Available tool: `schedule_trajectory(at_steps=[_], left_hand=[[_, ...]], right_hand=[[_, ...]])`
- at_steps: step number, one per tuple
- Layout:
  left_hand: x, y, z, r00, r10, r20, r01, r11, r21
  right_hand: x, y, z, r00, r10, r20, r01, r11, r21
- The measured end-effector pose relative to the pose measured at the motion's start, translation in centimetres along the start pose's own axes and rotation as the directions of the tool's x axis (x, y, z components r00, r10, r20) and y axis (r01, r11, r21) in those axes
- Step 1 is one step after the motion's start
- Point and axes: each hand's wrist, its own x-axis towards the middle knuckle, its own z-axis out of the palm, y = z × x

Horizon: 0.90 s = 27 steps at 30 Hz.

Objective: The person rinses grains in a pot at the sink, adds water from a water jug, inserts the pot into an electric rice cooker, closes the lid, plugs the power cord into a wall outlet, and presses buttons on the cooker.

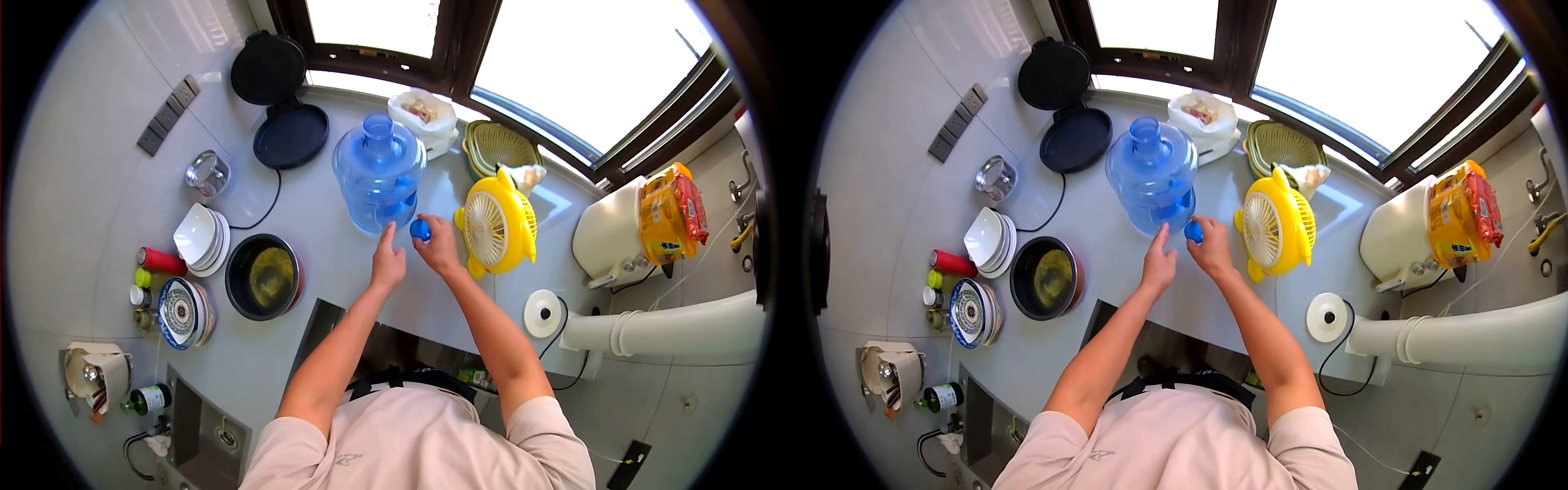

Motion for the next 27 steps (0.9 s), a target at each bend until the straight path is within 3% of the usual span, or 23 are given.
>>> schedule_trajectory(at_steps=[4,6,9,11,12,18,22,27], left_hand=[[-0.8,8.5,-2.4,0.968,0.221,-0.119,-0.217,0.975,0.045],[0.2,11.5,-4.1,0.928,0.305,-0.212,-0.284,0.951,0.125],[4.2,13.1,-5.9,0.839,0.434,-0.327,-0.286,0.864,0.413],[7.3,13.3,-7.0,0.817,0.502,-0.285,-0.322,0.806,0.497],[8.5,13.2,-7.4,0.806,0.532,-0.261,-0.336,0.772,0.539],[11.8,12.9,-7.5,0.896,0.423,-0.133,-0.256,0.737,0.625],[11.5,13.0,-7.2,0.908,0.401,-0.117,-0.242,0.733,0.636],[11.0,13.0,-7.5,0.917,0.387,-0.098,-0.23,0.713,0.662]], right_hand=[[4.3,-6.6,-5.6,0.994,-0.045,-0.098,0.053,0.996,0.078],[7.0,-9.4,-7.5,0.974,-0.163,-0.158,0.175,0.982,0.067],[10.8,-13.0,-9.2,0.941,-0.282,-0.186,0.289,0.957,0.011],[13.4,-14.8,-9.1,0.919,-0.352,-0.18,0.356,0.934,-0.01],[14.6,-15.2,-8.5,0.925,-0.338,-0.175,0.355,0.932,0.071],[18.9,-16.8,-7.0,0.942,-0.336,-0.001,0.336,0.942,-0.007],[19.5,-16.4,-7.0,0.926,-0.355,0.129,0.361,0.932,-0.024],[20.2,-16.1,-7.0,0.91,-0.375,0.178,0.385,0.923,-0.023]])
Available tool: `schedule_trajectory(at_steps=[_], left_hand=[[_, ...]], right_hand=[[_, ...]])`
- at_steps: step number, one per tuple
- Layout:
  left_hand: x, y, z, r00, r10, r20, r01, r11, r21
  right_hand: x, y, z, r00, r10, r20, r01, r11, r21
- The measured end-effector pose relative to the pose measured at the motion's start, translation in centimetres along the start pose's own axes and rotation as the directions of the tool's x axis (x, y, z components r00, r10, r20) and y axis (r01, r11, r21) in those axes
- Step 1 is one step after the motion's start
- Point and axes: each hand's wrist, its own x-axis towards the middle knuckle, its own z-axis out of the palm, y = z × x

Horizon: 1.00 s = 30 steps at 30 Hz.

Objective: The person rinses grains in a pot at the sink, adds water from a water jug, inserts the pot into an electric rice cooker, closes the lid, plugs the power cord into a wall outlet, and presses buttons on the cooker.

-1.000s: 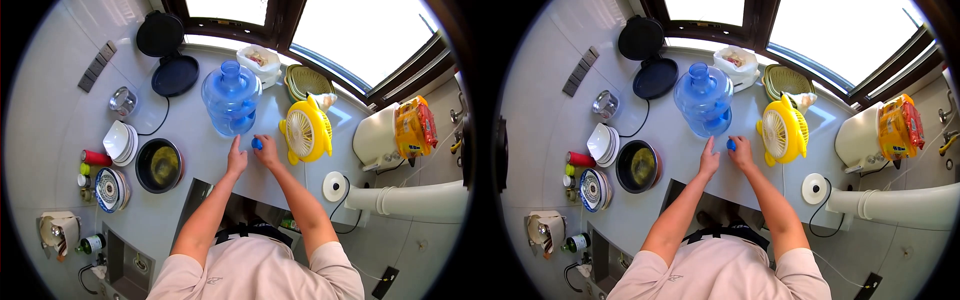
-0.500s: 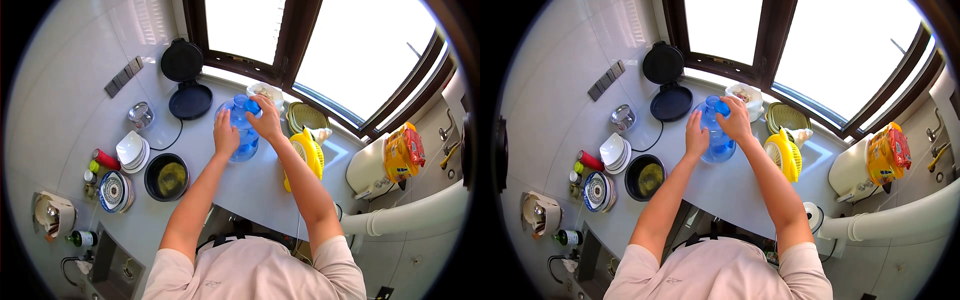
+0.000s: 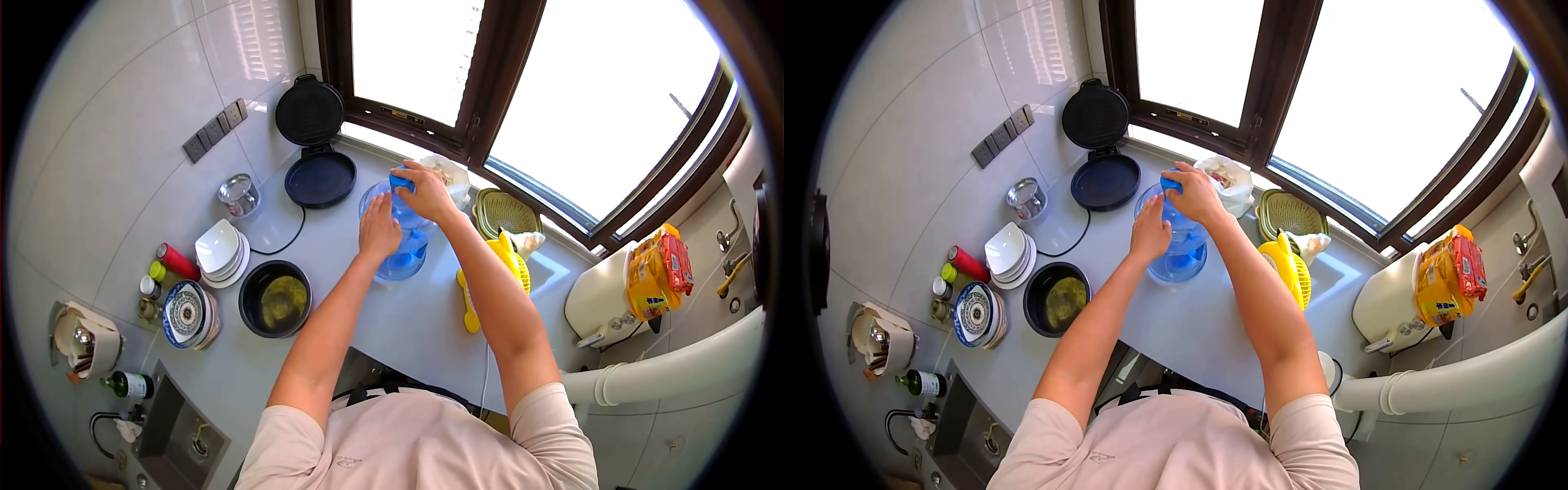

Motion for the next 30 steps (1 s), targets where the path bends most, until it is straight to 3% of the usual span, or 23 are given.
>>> schedule_trajectory(at_steps=[10,13,16,19,22,23,26,27,30], left_hand=[[-0.6,-0.4,-1.4,0.997,0.025,0.069,-0.026,1.0,0.017],[-0.4,-0.5,-1.5,0.995,0.036,0.088,-0.037,0.999,0.01],[-0.2,-0.8,-1.9,0.993,0.036,0.11,-0.036,0.999,0.002],[-0.1,-0.8,-1.9,0.995,0.034,0.097,-0.033,0.999,-0.002],[-0.2,-0.6,-1.9,0.995,0.025,0.1,-0.025,1.0,-0.003],[-0.2,-0.4,-2.1,0.994,0.018,0.106,-0.017,1.0,-0.003],[-0.3,-0.5,-2.1,0.995,0.008,0.1,-0.008,1.0,-0.008],[-0.2,-0.4,-2.0,0.995,0.01,0.096,-0.009,1.0,-0.012],[-0.2,-0.5,-2.0,0.996,0.019,0.091,-0.016,0.999,-0.03]], right_hand=[[-0.9,0.4,0.6,0.99,-0.047,-0.133,0.049,0.999,0.007],[-1.0,-0.9,-0.1,0.991,0.007,-0.133,-0.015,0.998,-0.057],[-0.6,-2.9,-1.8,0.949,0.302,-0.084,-0.307,0.95,-0.049],[-0.6,-1.0,-1.0,0.885,0.42,-0.202,-0.372,0.898,0.236],[-1.3,-0.8,1.1,0.893,0.253,-0.373,-0.166,0.954,0.25],[-1.4,-0.4,0.4,0.911,0.313,-0.268,-0.256,0.939,0.228],[-1.2,1.3,0.2,0.857,0.447,-0.255,-0.312,0.845,0.434],[-0.6,1.1,1.5,0.847,0.214,-0.487,-0.14,0.973,0.183],[-1.7,0.9,0.9,0.877,0.442,-0.191,-0.355,0.861,0.364]])
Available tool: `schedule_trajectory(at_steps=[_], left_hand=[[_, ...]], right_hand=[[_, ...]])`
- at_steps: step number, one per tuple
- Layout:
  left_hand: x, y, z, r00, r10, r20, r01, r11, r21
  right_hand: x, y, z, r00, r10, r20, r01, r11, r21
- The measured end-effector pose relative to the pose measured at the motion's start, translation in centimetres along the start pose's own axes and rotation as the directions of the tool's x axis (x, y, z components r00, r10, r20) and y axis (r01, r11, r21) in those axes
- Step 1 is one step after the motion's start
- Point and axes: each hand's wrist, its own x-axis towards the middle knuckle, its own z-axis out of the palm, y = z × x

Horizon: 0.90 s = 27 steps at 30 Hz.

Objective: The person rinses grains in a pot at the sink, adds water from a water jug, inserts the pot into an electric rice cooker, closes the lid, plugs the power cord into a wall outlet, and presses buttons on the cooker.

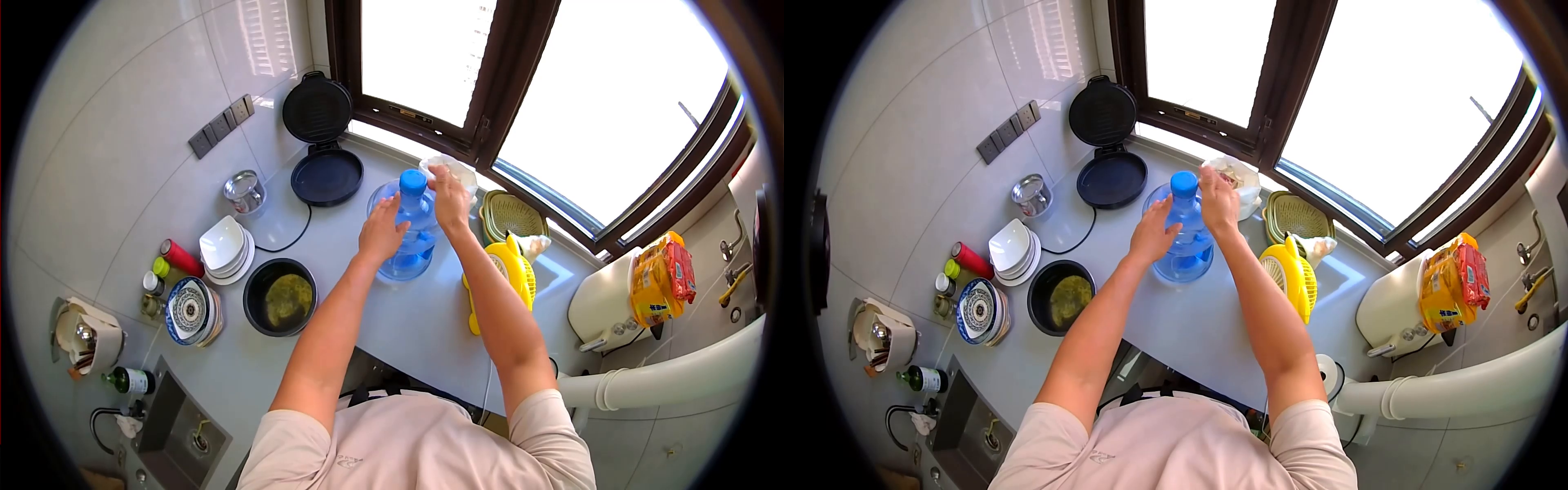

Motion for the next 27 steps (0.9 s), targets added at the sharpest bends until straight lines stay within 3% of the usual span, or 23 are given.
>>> schedule_trajectory(at_steps=[1,3,5,7,8,9,11,13,14,15,17,19,21,22,23,24,26,27], left_hand=[[0.0,-0.2,0.2,1.0,0.004,-0.009,-0.004,1.0,0.006],[0.0,-0.3,0.5,1.0,0.013,-0.025,-0.012,1.0,0.017],[0.0,-0.1,0.5,1.0,0.004,0.001,-0.004,1.0,0.002],[0.2,-0.2,0.3,1.0,0.001,0.004,-0.001,1.0,-0.002],[0.1,-0.2,0.3,1.0,0.001,-0.003,-0.001,1.0,-0.001],[0.0,-0.2,0.3,1.0,0.0,-0.009,0.0,1.0,-0.001],[0.1,-0.2,0.5,1.0,0.004,-0.014,-0.004,1.0,0.005],[0.0,-0.1,0.6,1.0,0.003,-0.012,-0.003,1.0,0.008],[0.0,-0.1,0.5,1.0,-0.001,-0.008,0.001,1.0,0.008],[0.0,-0.2,0.5,1.0,-0.006,-0.005,0.006,1.0,0.009],[0.1,-0.3,0.7,1.0,-0.001,-0.021,0.002,1.0,0.009],[-0.1,0.1,0.7,1.0,-0.008,-0.016,0.008,1.0,0.007],[-0.1,0.2,0.4,1.0,-0.026,-0.004,0.026,1.0,0.01],[0.0,0.0,0.5,1.0,-0.017,-0.012,0.017,1.0,0.01],[0.0,-0.2,0.8,1.0,-0.008,-0.02,0.008,1.0,0.011],[0.0,-0.3,1.0,1.0,0.002,-0.027,-0.001,1.0,0.01],[-0.1,-0.2,0.9,1.0,-0.007,-0.018,0.007,1.0,0.0],[0.0,-0.2,0.9,1.0,-0.01,-0.016,0.01,1.0,-0.003]], right_hand=[[-0.6,-2.7,-2.4,0.984,0.157,0.079,-0.155,0.987,-0.031],[0.0,-0.7,-0.5,0.975,-0.155,-0.159,0.133,0.981,-0.142],[0.3,1.3,1.7,0.87,-0.384,-0.31,0.325,0.918,-0.228],[-1.1,-2.2,-0.9,0.991,-0.027,-0.129,0.022,0.999,-0.043],[-1.7,-3.6,-1.8,0.989,0.148,-0.011,-0.148,0.989,0.024],[-1.5,-3.5,-1.7,0.987,0.144,-0.075,-0.142,0.989,0.031],[-0.3,-0.2,1.2,0.927,-0.242,-0.288,0.204,0.967,-0.155],[-0.6,-1.0,0.6,0.945,-0.23,-0.233,0.204,0.97,-0.131],[-0.8,-1.7,-1.5,0.997,-0.028,-0.073,0.027,1.0,-0.015],[-1.2,-2.9,-2.7,0.981,0.161,0.111,-0.169,0.983,0.069],[-0.7,-1.1,-1.0,0.99,-0.102,-0.095,0.098,0.994,-0.044],[-0.9,-0.8,1.1,0.902,-0.331,-0.277,0.291,0.94,-0.177],[-1.6,-2.3,-1.5,0.999,0.029,-0.036,-0.028,0.999,0.039],[-1.9,-3.4,-2.9,0.974,0.195,0.113,-0.207,0.972,0.112],[-1.7,-3.2,-3.3,0.981,0.161,0.111,-0.168,0.985,0.051],[-1.3,-2.1,-2.1,0.999,-0.026,-0.044,0.024,0.999,-0.028],[-0.7,1.1,1.4,0.862,-0.416,-0.289,0.346,0.901,-0.262],[-1.7,0.0,0.7,0.955,-0.252,-0.155,0.238,0.966,-0.103]])
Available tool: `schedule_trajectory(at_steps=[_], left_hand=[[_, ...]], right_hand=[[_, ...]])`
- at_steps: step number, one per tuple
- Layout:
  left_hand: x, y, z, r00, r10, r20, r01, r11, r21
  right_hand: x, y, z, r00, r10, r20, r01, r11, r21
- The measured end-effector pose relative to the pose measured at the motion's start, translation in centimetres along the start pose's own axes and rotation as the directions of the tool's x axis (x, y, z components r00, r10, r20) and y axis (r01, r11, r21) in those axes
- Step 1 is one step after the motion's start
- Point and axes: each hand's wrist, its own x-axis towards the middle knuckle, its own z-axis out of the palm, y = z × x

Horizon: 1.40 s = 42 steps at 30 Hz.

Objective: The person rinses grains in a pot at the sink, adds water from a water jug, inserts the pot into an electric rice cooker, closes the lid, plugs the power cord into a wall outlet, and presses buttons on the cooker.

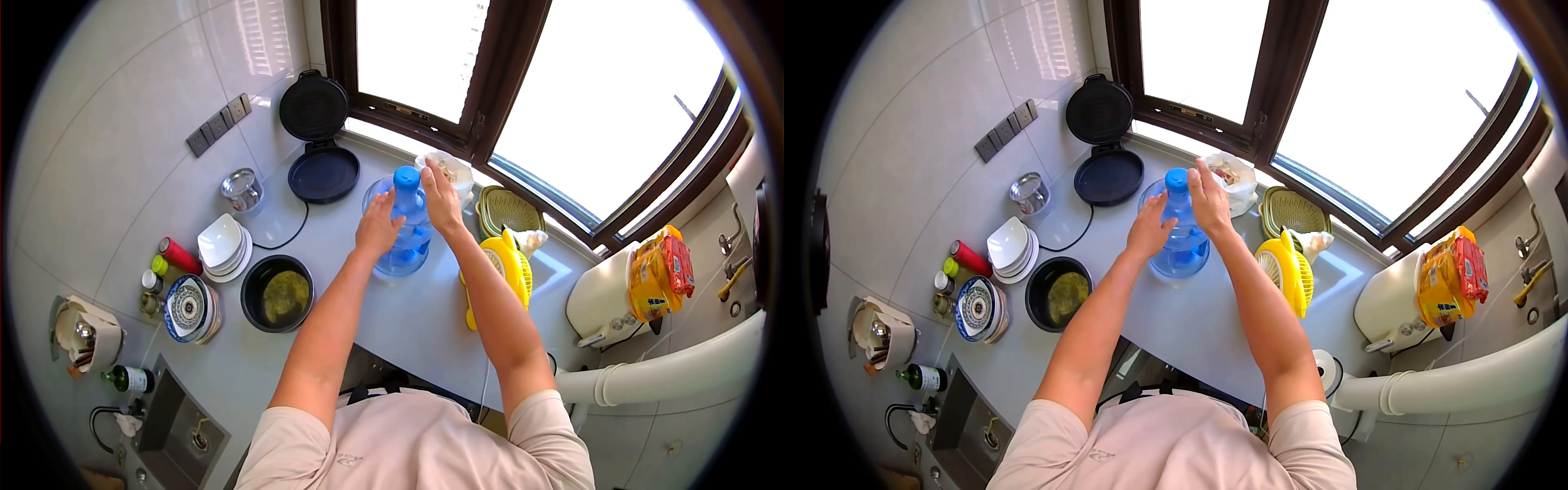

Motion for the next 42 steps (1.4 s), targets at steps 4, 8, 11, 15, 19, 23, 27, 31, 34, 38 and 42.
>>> schedule_trajectory(at_steps=[4,8,11,15,19,23,27,31,34,38,42], left_hand=[[0.2,-0.4,0.4,1.0,0.007,-0.017,-0.007,1.0,0.008],[0.0,0.0,0.0,1.0,-0.013,0.009,0.013,1.0,0.003],[0.0,-0.2,0.2,1.0,-0.012,0.002,0.012,1.0,0.017],[0.1,-0.2,-0.4,0.999,-0.024,0.027,0.024,1.0,-0.003],[0.3,-0.2,-0.3,0.999,0.0,0.044,0.002,0.999,-0.038],[-1.3,-2.0,-1.1,0.999,0.0,-0.032,-0.003,0.994,-0.112],[-6.9,-6.2,-2.3,0.981,-0.13,-0.145,0.101,0.975,-0.196],[-14.2,-12.0,-5.5,0.921,-0.303,-0.246,0.259,0.946,-0.196],[-19.5,-17.0,-8.7,0.833,-0.409,-0.373,0.371,0.913,-0.172],[-25.9,-22.6,-11.6,0.713,-0.514,-0.477,0.547,0.833,-0.078],[-29.4,-25.0,-11.8,0.528,-0.741,-0.415,0.719,0.65,-0.247]], right_hand=[[1.0,-1.2,-1.9,0.985,0.151,0.08,-0.157,0.984,0.085],[-0.3,-0.9,-0.9,0.995,0.08,0.059,-0.08,0.997,0.005],[0.0,0.6,-0.5,0.996,0.02,-0.082,-0.027,0.995,-0.093],[-1.0,-3.3,-2.8,0.944,0.286,0.162,-0.314,0.932,0.181],[-2.1,-1.4,0.0,0.995,0.098,-0.03,-0.097,0.995,0.034],[-3.8,-2.4,0.6,0.989,0.045,-0.138,-0.025,0.989,0.148],[-7.9,-4.4,4.0,0.999,-0.045,0.032,0.037,0.977,0.21],[-13.3,-5.8,9.8,0.948,0.028,0.316,-0.113,0.961,0.254],[-17.5,-5.8,14.4,0.862,0.083,0.5,-0.201,0.962,0.186],[-21.8,-5.7,19.1,0.838,0.084,0.539,-0.18,0.975,0.128],[-23.8,-5.5,22.6,0.871,0.142,0.47,-0.15,0.988,-0.02]])
